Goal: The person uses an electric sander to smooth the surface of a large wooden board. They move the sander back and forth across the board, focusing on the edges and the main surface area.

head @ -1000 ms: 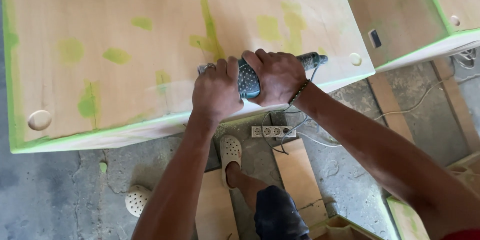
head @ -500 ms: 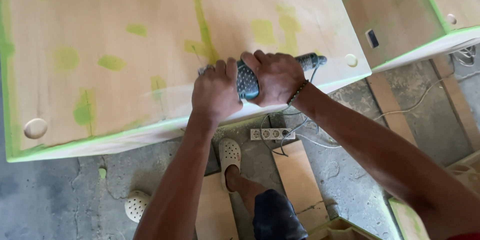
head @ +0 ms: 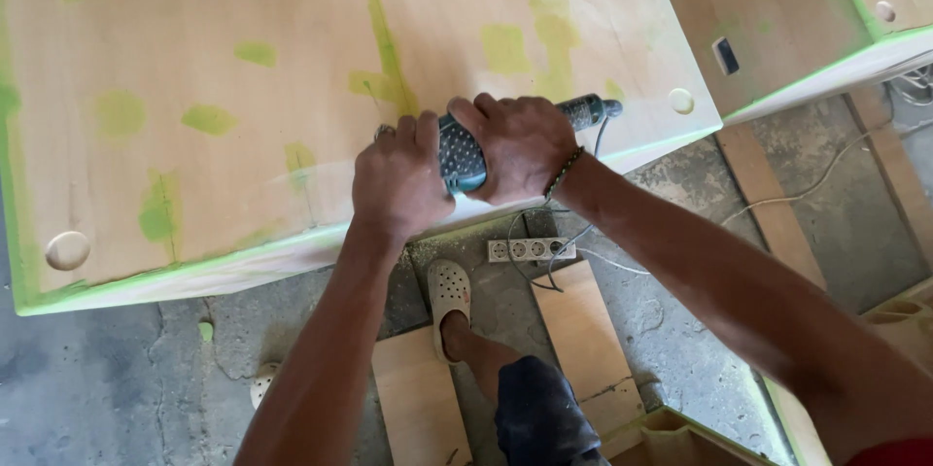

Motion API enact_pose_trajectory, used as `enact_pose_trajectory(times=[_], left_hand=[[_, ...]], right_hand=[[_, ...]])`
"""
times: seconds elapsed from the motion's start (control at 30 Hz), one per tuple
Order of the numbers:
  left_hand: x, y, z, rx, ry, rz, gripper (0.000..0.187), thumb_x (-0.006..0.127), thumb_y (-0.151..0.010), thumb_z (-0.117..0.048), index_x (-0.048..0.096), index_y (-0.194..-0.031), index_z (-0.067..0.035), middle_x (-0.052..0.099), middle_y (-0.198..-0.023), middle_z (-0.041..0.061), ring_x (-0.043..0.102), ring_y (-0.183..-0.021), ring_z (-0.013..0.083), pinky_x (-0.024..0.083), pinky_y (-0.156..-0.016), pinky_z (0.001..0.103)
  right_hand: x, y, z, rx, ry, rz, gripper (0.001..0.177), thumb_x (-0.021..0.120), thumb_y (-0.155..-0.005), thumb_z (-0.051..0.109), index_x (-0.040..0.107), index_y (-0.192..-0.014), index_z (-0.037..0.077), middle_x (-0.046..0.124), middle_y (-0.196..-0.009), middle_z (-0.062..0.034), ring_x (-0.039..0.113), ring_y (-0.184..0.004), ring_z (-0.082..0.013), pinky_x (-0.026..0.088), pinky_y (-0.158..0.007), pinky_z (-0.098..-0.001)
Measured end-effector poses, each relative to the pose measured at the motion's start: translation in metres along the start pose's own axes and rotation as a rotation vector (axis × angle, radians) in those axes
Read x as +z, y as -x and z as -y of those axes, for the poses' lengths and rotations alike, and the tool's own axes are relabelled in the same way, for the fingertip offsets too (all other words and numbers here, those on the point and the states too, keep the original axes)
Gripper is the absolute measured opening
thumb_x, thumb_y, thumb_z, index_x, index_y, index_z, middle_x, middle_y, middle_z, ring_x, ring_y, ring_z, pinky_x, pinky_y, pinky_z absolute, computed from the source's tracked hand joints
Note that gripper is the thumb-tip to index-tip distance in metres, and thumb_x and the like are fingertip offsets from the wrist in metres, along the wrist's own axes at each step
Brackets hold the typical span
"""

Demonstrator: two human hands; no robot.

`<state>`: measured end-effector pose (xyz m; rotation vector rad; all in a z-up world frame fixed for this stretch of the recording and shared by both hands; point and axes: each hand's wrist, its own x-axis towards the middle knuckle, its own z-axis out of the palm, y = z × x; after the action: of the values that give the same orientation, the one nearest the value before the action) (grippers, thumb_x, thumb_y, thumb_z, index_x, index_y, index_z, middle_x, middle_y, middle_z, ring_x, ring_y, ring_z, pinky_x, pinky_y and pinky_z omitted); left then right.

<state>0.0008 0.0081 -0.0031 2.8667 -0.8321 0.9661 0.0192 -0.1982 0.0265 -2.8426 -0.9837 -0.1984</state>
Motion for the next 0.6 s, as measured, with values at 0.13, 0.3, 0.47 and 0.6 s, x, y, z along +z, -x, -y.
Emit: enact_pose_trajectory(times=[0.13, 0.3, 0.47, 0.6], left_hand=[[-0.004, 0.016, 0.025, -0.025, 0.080, 0.112, 0.061, 0.067, -0.051, -0.022, 0.063, -0.109, -0.004, 0.058, -0.073, 0.008, 0.066, -0.055, 0.0308, 0.056, -0.047, 0.039], [-0.026, 0.040, 0.070, 0.013, 0.012, 0.153, 0.064, 0.071, -0.050, -0.024, 0.062, -0.111, -0.007, 0.060, -0.077, 0.007, 0.069, -0.059, 0.0301, 0.057, -0.050, 0.037], [-0.042, 0.053, 0.086, -0.022, -0.027, 0.197, 0.069, 0.073, -0.052, -0.043, 0.061, -0.112, -0.010, 0.060, -0.077, 0.004, 0.071, -0.061, 0.0323, 0.058, -0.049, 0.044], [-0.034, 0.054, 0.074, -0.042, -0.049, 0.193, 0.073, 0.073, -0.047, -0.043, 0.062, -0.112, -0.013, 0.059, -0.079, 0.002, 0.072, -0.065, 0.0314, 0.058, -0.052, 0.045]], right_hand=[[0.008, -0.017, 0.019, -0.009, -0.065, 0.049, 0.091, 0.082, -0.064, 0.055, 0.044, -0.137, 0.016, 0.065, -0.093, -0.0072, 0.075, -0.080, -0.0344, 0.062, -0.073, -0.0468], [0.016, -0.045, 0.059, -0.048, -0.099, -0.058, 0.090, 0.083, -0.066, 0.054, 0.042, -0.135, 0.014, 0.065, -0.092, -0.0098, 0.075, -0.078, -0.0368, 0.062, -0.071, -0.0475], [0.000, -0.055, 0.078, -0.087, -0.197, 0.052, 0.093, 0.084, -0.068, 0.055, 0.041, -0.138, 0.012, 0.065, -0.092, -0.0124, 0.075, -0.080, -0.0392, 0.061, -0.074, -0.0499], [0.002, -0.047, 0.073, -0.065, -0.235, 0.111, 0.084, 0.081, -0.071, 0.055, 0.044, -0.134, 0.013, 0.068, -0.094, -0.0125, 0.076, -0.082, -0.0387, 0.062, -0.075, -0.0519]])
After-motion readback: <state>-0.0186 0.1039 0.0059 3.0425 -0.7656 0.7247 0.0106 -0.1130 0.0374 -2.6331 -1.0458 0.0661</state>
